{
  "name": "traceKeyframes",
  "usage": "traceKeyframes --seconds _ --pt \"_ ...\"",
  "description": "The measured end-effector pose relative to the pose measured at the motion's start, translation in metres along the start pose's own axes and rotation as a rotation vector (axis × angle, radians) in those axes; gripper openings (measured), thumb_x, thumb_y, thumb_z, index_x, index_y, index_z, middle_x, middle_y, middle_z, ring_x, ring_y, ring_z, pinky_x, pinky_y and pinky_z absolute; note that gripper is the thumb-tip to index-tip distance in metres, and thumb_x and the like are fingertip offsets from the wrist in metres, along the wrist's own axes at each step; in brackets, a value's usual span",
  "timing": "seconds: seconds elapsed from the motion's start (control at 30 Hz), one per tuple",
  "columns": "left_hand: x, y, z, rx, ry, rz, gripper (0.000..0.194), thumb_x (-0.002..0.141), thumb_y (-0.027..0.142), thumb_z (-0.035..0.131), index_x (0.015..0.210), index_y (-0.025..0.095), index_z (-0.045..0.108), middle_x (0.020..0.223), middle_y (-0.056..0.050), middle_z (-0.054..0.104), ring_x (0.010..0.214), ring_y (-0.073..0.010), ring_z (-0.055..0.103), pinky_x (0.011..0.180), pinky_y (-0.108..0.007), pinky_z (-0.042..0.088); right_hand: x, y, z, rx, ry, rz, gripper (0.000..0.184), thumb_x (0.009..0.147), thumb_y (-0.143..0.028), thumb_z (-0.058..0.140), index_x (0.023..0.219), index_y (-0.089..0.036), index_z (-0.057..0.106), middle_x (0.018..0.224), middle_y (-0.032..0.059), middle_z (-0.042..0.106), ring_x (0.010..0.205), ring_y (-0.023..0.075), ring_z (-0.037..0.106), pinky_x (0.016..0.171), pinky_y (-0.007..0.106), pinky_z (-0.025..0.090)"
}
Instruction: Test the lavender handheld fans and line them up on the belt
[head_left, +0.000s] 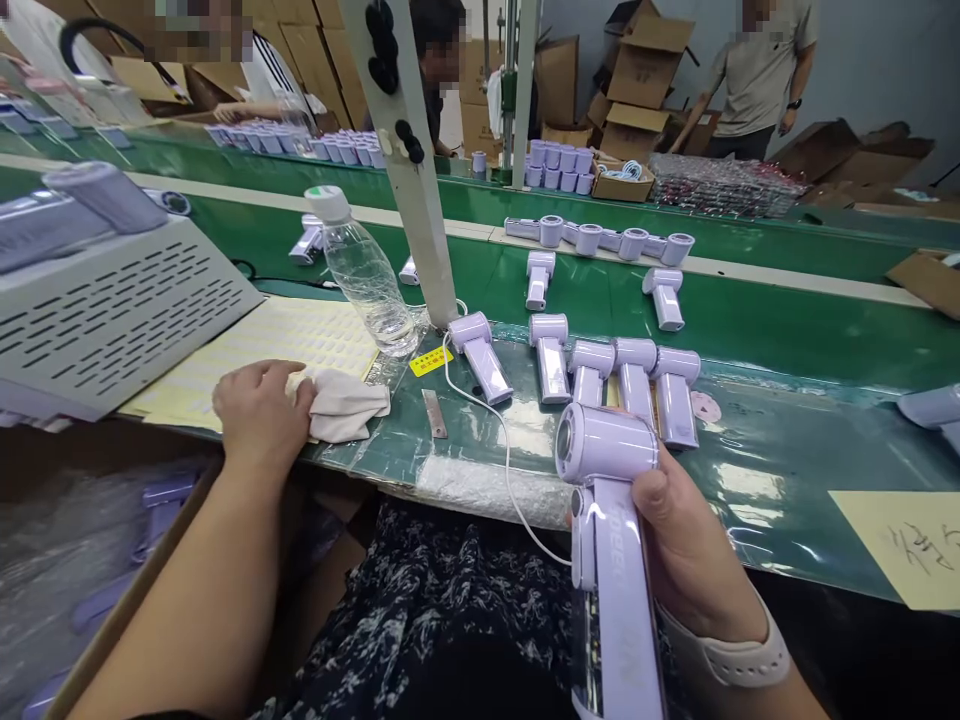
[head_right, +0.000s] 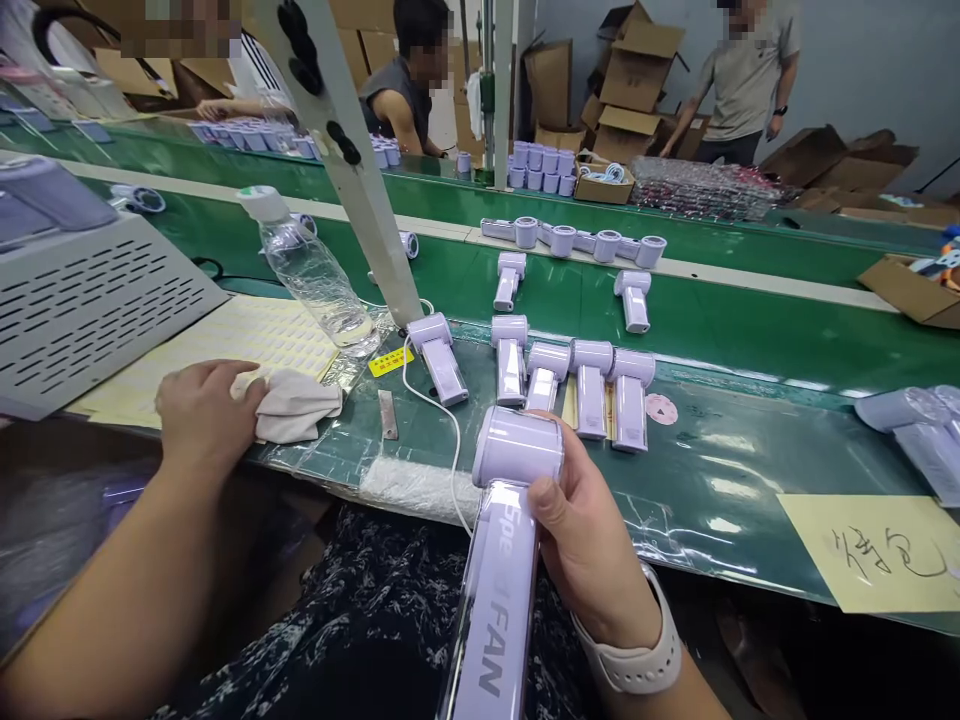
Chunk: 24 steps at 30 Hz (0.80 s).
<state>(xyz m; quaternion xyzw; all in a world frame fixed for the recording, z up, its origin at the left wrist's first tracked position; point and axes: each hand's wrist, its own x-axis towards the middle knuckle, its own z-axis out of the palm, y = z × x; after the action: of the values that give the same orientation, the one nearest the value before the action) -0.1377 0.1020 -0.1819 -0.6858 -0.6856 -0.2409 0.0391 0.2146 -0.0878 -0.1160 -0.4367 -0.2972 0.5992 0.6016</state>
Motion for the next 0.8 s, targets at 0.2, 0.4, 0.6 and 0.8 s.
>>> traceKeyframes --seconds 0.2,0.4,0.6,0.8 --pt "-0.027 0.06 -0.01 0.015 -0.247 0.162 0.043 0.097 0.044 0.04 0.106 0.015 0.071 0.094 -0.013 0.073 0.102 -0.036 0.067 0.098 -0.056 0.044 0.003 -0.032 -0.061 -0.586 0.255 -0.012 0.107 0.062 -0.072 0.086 0.148 -0.027 0.041 0.072 0.0023 0.07 0.056 0.0272 0.067 0.051 0.039 0.055" --pt "-0.028 0.092 -0.001 -0.247 -0.28 0.25 0.038 0.099 0.038 0.04 0.121 0.017 0.064 0.123 -0.014 0.071 0.115 -0.0302 0.066 0.102 -0.046 0.051 0.008 -0.101 -0.227 -1.718 0.708 0.17 0.069 0.078 -0.044 0.083 0.141 -0.025 0.063 0.084 0.0143 0.076 0.074 0.0356 0.072 0.068 0.045 0.05" --pt "-0.039 0.06 -0.001 -0.233 -0.013 0.596 0.029 0.097 0.037 0.052 0.121 0.023 0.063 0.143 -0.014 0.056 0.136 -0.0337 0.054 0.116 -0.055 0.041 0.026 -0.12 -0.27 -1.845 1.122 0.09 0.068 0.092 -0.023 0.062 0.157 -0.011 0.045 0.142 0.0367 0.054 0.133 0.0501 0.052 0.095 0.062 0.041" --pt "-0.093 0.012 0.003 -0.294 -0.222 0.616 0.045 0.093 0.033 0.052 0.134 0.051 0.054 0.15 0.004 0.055 0.135 -0.0344 0.056 0.115 -0.057 0.044 0.124 -0.111 -0.25 -1.856 0.924 -0.029 0.039 0.097 -0.028 0.065 0.133 -0.016 0.064 0.154 0.0201 0.046 0.141 0.0369 0.045 0.11 0.053 0.042"
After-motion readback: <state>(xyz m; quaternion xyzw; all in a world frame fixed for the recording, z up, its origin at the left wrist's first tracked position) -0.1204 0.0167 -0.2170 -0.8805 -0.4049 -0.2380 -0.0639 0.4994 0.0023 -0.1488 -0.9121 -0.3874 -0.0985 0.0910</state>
